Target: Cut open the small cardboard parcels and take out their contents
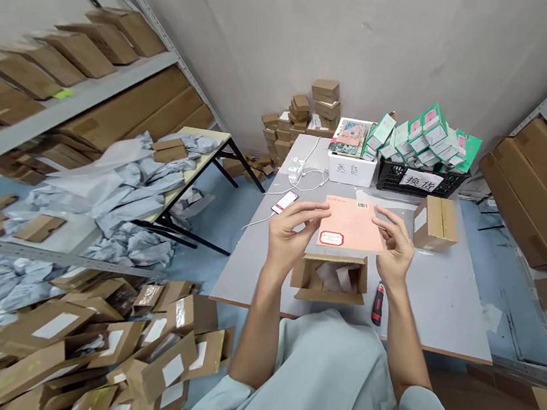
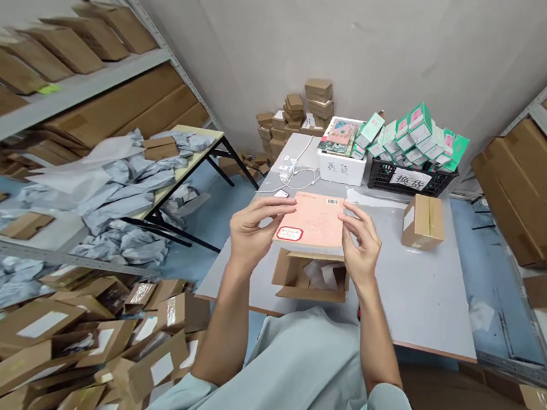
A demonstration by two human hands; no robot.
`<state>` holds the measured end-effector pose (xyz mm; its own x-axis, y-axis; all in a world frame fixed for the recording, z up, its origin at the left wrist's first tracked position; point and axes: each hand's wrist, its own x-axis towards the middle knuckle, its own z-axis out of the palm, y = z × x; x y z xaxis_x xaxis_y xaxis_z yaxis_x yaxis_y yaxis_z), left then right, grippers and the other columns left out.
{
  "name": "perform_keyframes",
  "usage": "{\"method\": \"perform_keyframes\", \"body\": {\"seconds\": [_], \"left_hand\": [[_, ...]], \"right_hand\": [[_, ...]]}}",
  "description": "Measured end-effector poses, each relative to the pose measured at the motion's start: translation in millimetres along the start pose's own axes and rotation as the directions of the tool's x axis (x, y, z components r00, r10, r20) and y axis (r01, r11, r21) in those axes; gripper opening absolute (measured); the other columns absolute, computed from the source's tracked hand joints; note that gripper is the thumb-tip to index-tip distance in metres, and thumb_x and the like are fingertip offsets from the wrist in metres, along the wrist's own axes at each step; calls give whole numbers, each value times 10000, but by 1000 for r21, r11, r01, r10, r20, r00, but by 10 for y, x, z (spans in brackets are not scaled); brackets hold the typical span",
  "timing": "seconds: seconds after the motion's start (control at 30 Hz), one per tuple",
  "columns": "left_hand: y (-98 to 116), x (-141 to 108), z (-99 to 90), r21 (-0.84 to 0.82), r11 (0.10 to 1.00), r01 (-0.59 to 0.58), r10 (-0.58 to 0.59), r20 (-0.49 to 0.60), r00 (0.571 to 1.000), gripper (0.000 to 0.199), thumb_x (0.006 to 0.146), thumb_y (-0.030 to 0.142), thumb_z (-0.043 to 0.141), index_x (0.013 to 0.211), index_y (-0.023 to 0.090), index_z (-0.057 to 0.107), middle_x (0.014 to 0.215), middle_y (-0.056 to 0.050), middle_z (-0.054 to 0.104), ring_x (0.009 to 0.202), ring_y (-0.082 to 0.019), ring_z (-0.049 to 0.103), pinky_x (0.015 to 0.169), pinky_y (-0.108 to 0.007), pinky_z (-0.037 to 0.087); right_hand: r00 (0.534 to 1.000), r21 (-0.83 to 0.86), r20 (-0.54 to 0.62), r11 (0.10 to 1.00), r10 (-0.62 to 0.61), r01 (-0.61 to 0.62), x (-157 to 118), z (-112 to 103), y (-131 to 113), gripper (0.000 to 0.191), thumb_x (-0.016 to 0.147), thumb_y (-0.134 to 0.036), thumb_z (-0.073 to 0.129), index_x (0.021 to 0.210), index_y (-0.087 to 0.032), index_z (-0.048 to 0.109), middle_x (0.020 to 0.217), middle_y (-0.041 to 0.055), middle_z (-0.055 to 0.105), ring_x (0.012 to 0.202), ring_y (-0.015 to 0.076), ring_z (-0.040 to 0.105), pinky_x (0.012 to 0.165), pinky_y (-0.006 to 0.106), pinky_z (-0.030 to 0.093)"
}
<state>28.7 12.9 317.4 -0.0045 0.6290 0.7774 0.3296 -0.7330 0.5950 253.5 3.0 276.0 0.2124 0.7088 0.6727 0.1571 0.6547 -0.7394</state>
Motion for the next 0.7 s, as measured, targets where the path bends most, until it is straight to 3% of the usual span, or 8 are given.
{"method": "perform_keyframes", "body": {"seconds": [0.1, 0.17, 0.23, 0.33, 0.4, 0.5, 0.7], "left_hand": [[26, -10, -5, -36, 991, 127, -127, -3, 992, 110, 1009, 329, 846, 1101, 283, 888, 1018, -42, 877, 892, -182, 797, 686, -277, 565], [46, -10, -12, -58, 970, 237, -236, 11, 972, 235, 962, 402, 889, 1150, 264, 862, 975, -40, 864, 808, -166, 748, 670, -269, 545], [69, -4, -27, -76, 948, 309, -304, 69, 950, 296, 950, 465, 885, 1151, 251, 852, 990, -55, 855, 794, -167, 712, 682, -274, 540], [99, 4, -56, -66, 939, 338, -323, 168, 931, 315, 1020, 530, 784, 1103, 243, 883, 1054, -97, 841, 864, -197, 709, 703, -296, 530], [94, 1, -67, -83, 925, 371, -350, 196, 916, 369, 1062, 548, 719, 1181, 243, 891, 1095, -111, 829, 907, -209, 719, 712, -302, 529], [21, -17, -44, -136, 879, 457, -423, 216, 880, 456, 1010, 560, 788, 1322, 234, 857, 1097, -99, 822, 906, -204, 729, 725, -294, 548], [-223, -47, 123, -131, 776, 617, -600, 148, 786, 552, 898, 676, 860, 1093, 160, 885, 922, -92, 832, 795, -211, 748, 737, -318, 608]], "right_hand": [[997, 9, -42, 998, 63, -62, -22, -3, -29, 167, 1053, -414, 783, 1163, -294, 817, 1110, 64, 835, 954, 211, 818, 807, 352, 700], [988, 30, -59, 989, 144, -143, -2, -8, -70, 247, 1022, -475, 816, 1179, -287, 782, 1015, 27, 817, 701, 157, 746, 668, 313, 656], [977, 31, -23, 977, 212, -211, 40, -30, -120, 281, 1016, -519, 801, 1159, -277, 782, 982, 11, 792, 570, 118, 653, 571, 291, 594], [953, 6, 78, 956, 293, -295, 119, -91, -170, 322, 1038, -543, 738, 1119, -248, 840, 944, 22, 774, 517, 97, 571, 503, 280, 513], [916, 11, 151, 926, 372, -378, 160, -134, -163, 386, 1027, -571, 733, 1168, -233, 857, 917, 29, 790, 501, 95, 535, 470, 272, 472], [844, 25, 239, 866, 480, -499, 176, -158, -89, 456, 948, -638, 806, 1116, -215, 847, 910, 34, 823, 485, 89, 502, 436, 258, 436], [766, 38, 245, 783, 595, -621, 69, -45, 145, 572, 868, -763, 835, 784, -204, 748, 729, 16, 758, 421, 67, 428, 397, 237, 364]]}}
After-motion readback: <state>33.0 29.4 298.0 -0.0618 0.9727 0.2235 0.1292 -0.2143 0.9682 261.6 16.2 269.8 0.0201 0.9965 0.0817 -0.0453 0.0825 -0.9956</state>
